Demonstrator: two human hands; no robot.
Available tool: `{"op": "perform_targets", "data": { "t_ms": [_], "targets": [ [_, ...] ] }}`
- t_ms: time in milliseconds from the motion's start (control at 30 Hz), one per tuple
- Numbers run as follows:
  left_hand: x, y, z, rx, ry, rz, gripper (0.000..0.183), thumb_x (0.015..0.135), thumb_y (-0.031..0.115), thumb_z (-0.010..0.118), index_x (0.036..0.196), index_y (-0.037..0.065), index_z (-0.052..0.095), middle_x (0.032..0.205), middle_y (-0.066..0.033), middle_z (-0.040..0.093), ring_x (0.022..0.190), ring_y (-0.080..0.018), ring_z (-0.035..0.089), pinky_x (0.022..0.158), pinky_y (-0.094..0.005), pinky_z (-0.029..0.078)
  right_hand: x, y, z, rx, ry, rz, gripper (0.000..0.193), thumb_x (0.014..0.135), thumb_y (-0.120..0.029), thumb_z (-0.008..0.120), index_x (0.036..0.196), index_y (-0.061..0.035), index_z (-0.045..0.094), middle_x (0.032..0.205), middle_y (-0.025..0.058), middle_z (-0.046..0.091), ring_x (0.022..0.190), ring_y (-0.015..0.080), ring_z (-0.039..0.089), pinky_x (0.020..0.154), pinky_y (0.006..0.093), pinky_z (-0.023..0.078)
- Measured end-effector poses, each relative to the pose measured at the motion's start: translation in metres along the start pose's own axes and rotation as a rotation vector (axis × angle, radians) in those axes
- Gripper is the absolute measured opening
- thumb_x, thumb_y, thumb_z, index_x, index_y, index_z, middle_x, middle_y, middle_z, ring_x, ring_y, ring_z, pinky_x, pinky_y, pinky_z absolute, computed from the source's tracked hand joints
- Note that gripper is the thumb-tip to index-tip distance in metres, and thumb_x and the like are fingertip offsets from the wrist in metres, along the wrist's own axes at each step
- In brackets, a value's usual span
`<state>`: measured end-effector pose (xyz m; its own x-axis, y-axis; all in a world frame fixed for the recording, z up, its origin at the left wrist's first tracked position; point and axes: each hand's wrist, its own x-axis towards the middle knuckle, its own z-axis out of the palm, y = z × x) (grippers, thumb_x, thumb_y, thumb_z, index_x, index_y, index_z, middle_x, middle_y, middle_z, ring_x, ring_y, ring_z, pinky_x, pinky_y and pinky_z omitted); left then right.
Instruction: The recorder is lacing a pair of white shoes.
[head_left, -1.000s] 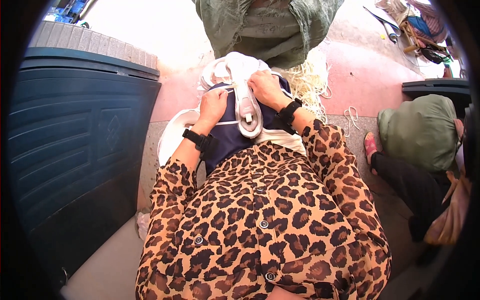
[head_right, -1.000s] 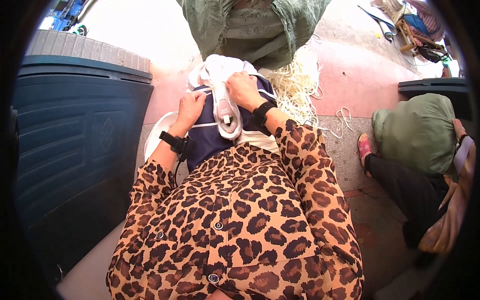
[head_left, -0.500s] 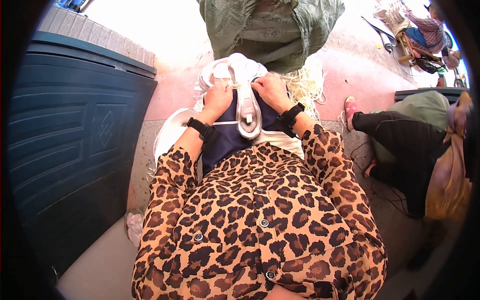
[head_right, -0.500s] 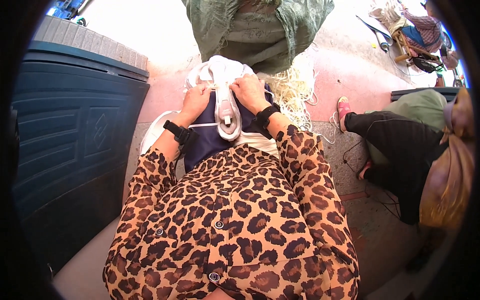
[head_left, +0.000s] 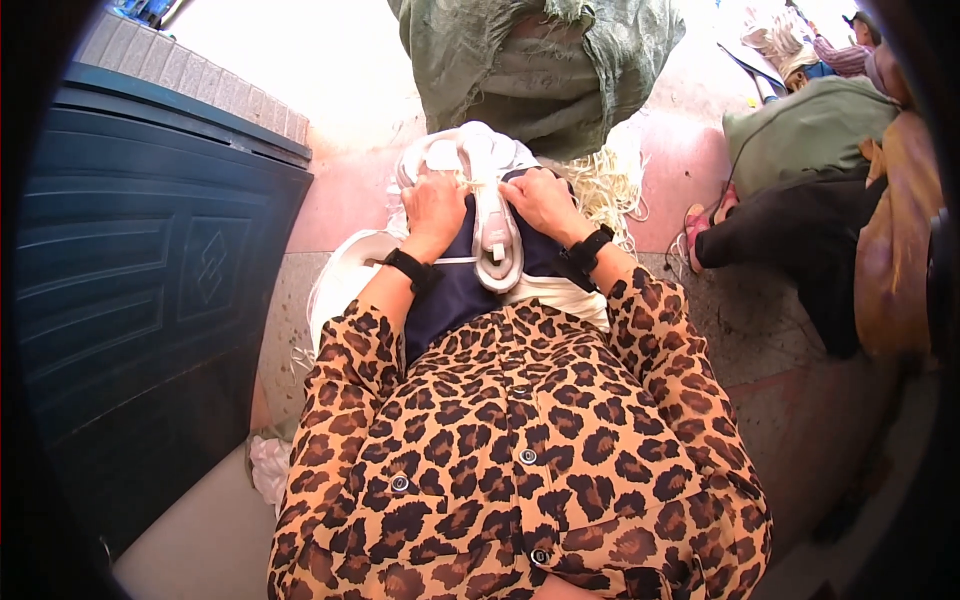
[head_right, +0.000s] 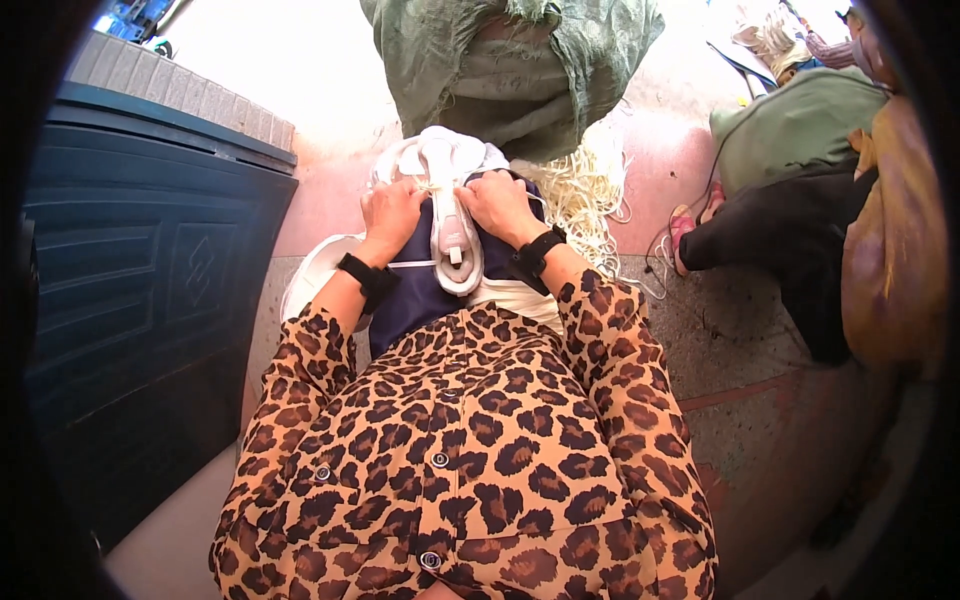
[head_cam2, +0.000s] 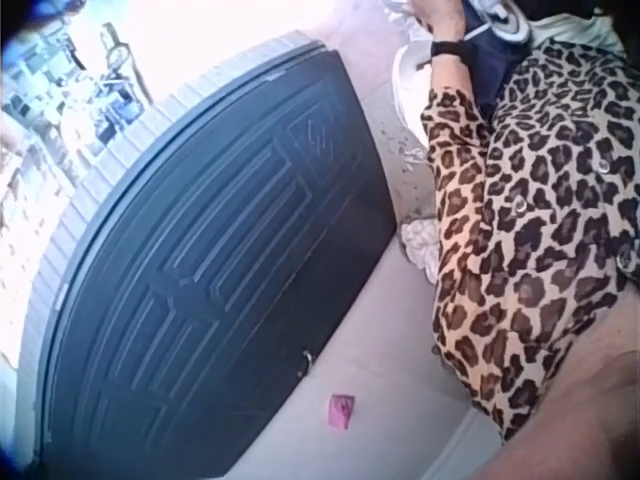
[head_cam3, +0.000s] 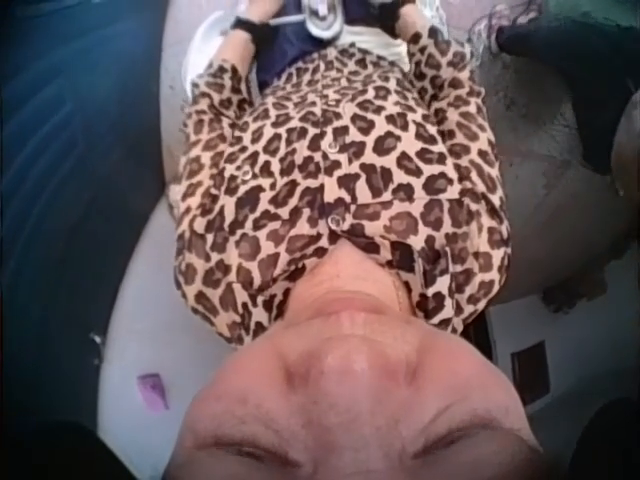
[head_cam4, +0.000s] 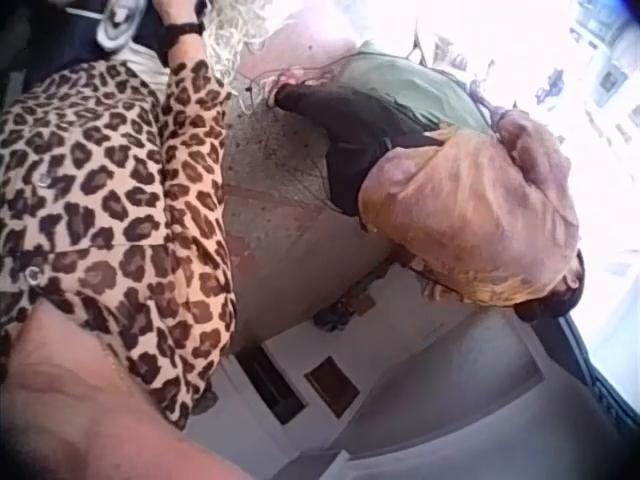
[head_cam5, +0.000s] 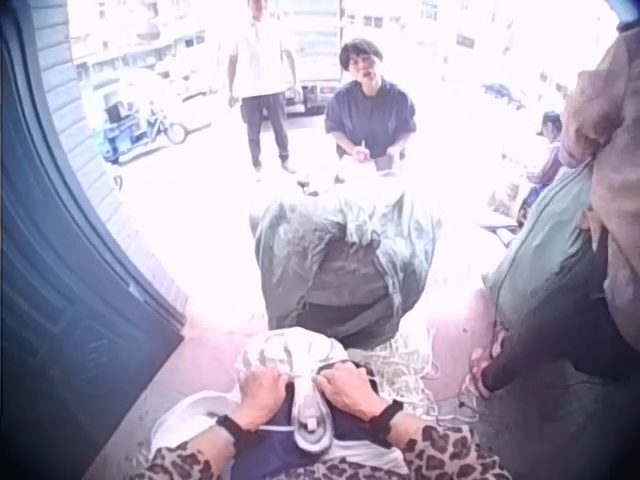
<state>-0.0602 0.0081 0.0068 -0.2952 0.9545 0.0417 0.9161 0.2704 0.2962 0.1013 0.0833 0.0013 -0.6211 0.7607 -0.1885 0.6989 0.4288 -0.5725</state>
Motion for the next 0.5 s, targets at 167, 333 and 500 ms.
{"op": "perform_targets", "data": {
  "t_ms": [167,333,500],
  "targets": [
    [-0.007,0.01,-0.007,-0.207,-0.171,-0.086,0.035,0.069,0.037,0.065,0.076,0.003,0.063,0.068,-0.012,0.062,0.072,-0.0296,0.06,0.064,-0.0429,0.044,-0.005,0.011,0.003,-0.048,0.018,-0.114,0.039,0.079,-0.044,0.052,0.085,-0.0068,0.062,0.086,0.0143,0.056,0.089,0.0319,0.05,0.071,0.047,0.037],
    [0.001,-0.01,-0.004,-0.365,-0.261,-0.118,0.037,0.066,0.035,0.066,0.083,0.002,0.064,0.075,-0.015,0.064,0.075,-0.0309,0.062,0.068,-0.0396,0.047,-0.001,0.007,-0.003,-0.072,-0.102,-0.077,0.027,0.082,-0.033,0.046,0.084,-0.0082,0.056,0.085,0.0145,0.053,0.091,0.032,0.05,0.073,0.0458,0.037],
    [0.002,-0.007,-0.012,-0.382,-0.286,-0.14,0.04,0.068,0.028,0.065,0.094,-0.003,0.062,0.081,-0.0184,0.063,0.077,-0.0243,0.063,0.071,-0.0316,0.048,-0.001,0.015,0.006,-0.017,-0.018,-0.107,0.026,0.081,-0.028,0.044,0.087,-0.0058,0.058,0.091,0.0167,0.055,0.093,0.0332,0.051,0.074,0.049,0.037]
  ]
}}
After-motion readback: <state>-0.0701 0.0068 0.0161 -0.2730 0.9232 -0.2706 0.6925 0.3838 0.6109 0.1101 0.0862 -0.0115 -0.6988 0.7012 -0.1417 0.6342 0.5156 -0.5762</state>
